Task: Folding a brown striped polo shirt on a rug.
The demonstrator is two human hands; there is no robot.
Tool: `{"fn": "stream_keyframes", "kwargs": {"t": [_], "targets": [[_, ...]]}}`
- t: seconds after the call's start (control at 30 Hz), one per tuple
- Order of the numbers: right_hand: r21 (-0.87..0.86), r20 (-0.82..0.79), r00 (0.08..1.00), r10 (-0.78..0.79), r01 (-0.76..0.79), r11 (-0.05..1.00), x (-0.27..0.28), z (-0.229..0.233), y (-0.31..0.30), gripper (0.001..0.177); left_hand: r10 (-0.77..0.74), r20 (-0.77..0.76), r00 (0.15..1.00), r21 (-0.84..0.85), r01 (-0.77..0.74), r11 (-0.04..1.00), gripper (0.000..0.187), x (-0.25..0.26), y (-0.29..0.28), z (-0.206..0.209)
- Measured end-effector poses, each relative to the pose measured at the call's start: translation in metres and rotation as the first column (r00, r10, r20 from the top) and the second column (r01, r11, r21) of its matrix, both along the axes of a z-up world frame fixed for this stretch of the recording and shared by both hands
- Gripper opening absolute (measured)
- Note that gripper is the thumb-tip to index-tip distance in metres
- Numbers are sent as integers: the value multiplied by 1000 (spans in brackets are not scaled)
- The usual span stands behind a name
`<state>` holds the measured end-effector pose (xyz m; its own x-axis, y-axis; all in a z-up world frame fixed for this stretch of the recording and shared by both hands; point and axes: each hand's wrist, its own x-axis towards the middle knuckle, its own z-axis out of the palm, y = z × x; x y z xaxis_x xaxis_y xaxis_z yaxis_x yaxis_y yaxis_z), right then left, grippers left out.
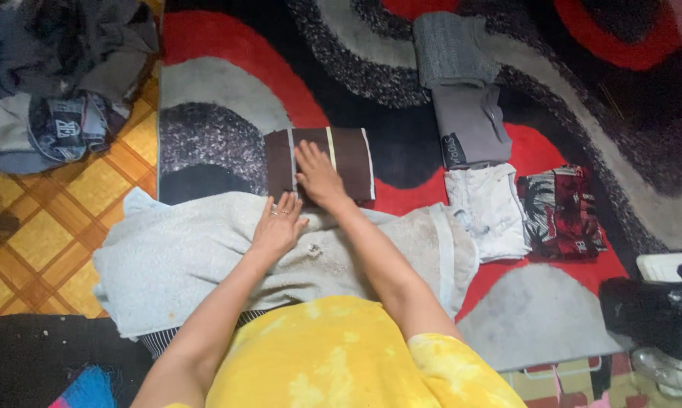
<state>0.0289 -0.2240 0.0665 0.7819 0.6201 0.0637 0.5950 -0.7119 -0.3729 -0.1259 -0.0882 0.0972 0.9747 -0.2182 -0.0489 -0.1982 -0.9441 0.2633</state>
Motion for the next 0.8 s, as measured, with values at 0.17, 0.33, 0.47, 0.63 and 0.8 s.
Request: {"fn": "stream_keyframes", "kwargs": {"t": [0.17, 0.33, 0.47, 0.63, 0.8], "targets": [[-16, -34, 998, -59, 59, 998, 3, -8, 33, 67, -24, -77, 997, 23, 26, 999, 59, 5, 1, 17], [-111, -60, 992, -114, 107, 988, 20, -26, 40, 66, -13, -92, 996, 25, 16, 1000, 56, 9, 1, 8], [-148, -113, 990, -89, 72, 986, 28, -28, 34, 65, -18, -50, 999, 41, 20, 999, 54, 5, 0, 3], [-133, -103, 994, -24, 10, 991, 27, 12, -9, 66, -19, -36, 999, 36, 21, 999, 53, 4, 1, 3], [-113, 168, 941, -292, 313, 943, 33, 12, -74, 69, -36, -28, 999, -57, 34, 998, 47, 15, 12, -25]]}}
